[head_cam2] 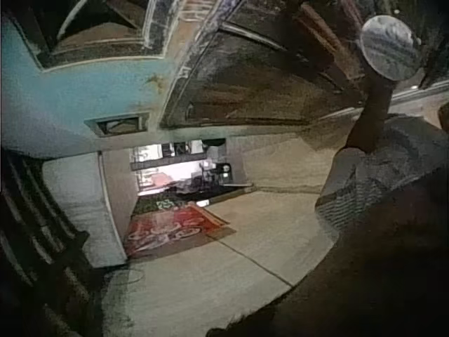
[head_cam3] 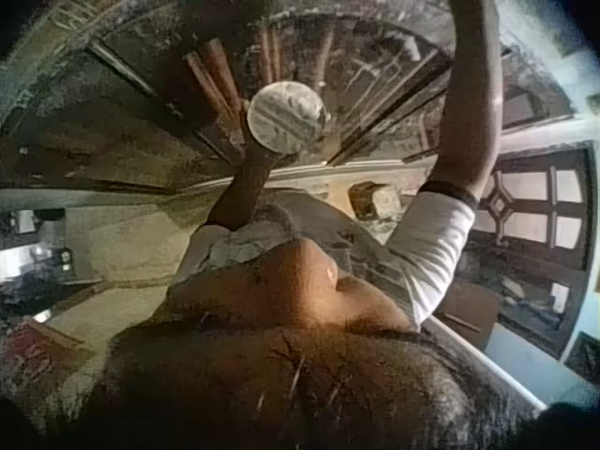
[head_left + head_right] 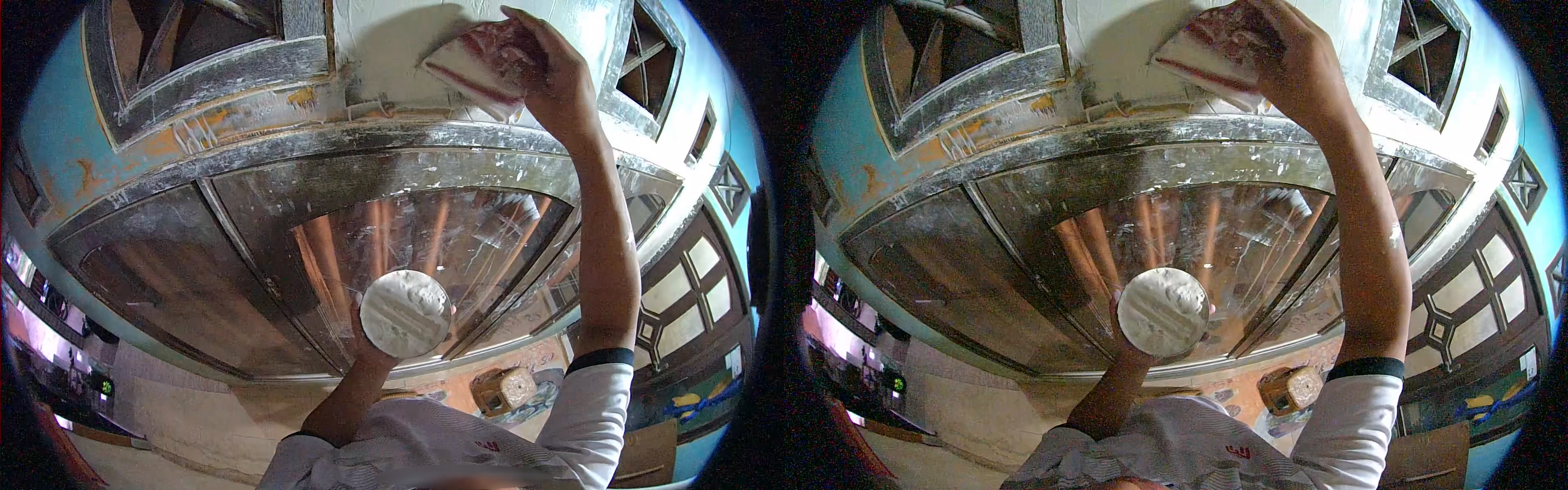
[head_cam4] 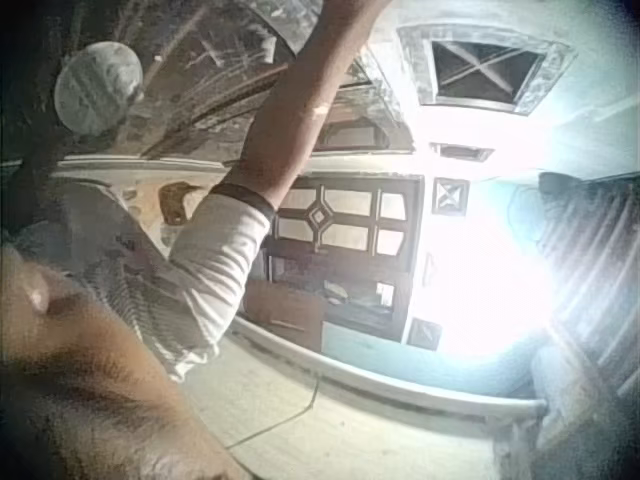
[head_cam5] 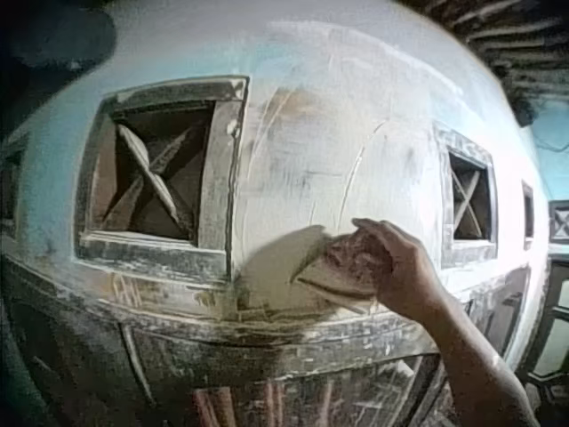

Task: The person applies and smooths putty onto a wall using a handheld scraper, taking the material from a bowl.

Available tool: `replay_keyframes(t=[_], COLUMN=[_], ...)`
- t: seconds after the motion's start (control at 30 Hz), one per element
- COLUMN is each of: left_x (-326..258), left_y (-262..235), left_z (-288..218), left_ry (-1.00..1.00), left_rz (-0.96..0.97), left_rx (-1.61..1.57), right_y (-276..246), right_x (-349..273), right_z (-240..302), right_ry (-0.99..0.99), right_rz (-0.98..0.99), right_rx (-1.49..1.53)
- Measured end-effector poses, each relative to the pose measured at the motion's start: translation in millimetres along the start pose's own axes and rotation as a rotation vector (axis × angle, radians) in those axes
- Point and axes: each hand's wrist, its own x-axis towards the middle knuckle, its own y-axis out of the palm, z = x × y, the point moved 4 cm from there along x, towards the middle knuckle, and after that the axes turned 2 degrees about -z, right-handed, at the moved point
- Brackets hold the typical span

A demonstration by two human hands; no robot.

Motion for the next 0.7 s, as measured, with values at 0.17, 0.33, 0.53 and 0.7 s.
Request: replay_keyframes(t=[0.17,0.33,0.53,0.7], left_x=[-1.7,-6.7,-6.8,-6.7], left_y=[-0.7,21.6,0.5,8.0], left_z=[-3.9,-4.1,-5.8,-2.3], left_ry=[0.044,0.019,0.065,0.028], left_rz=[-0.064,-0.069,-0.159,-0.108], left_rx=[0.054,0.073,0.071,0.055], right_y=[-35.4,-13.0,-41.0,-17.4], right_x=[12.5,-2.7,5.2,-16.5], right_z=[-40.3,2.3,-57.4,-43.5], right_ry=[0.06,-0.093,0.069,-0.054], right_rz=[-0.244,-0.019,-0.241,-0.077], right_rx=[-0.061,-0.109,-0.042,-0.171])
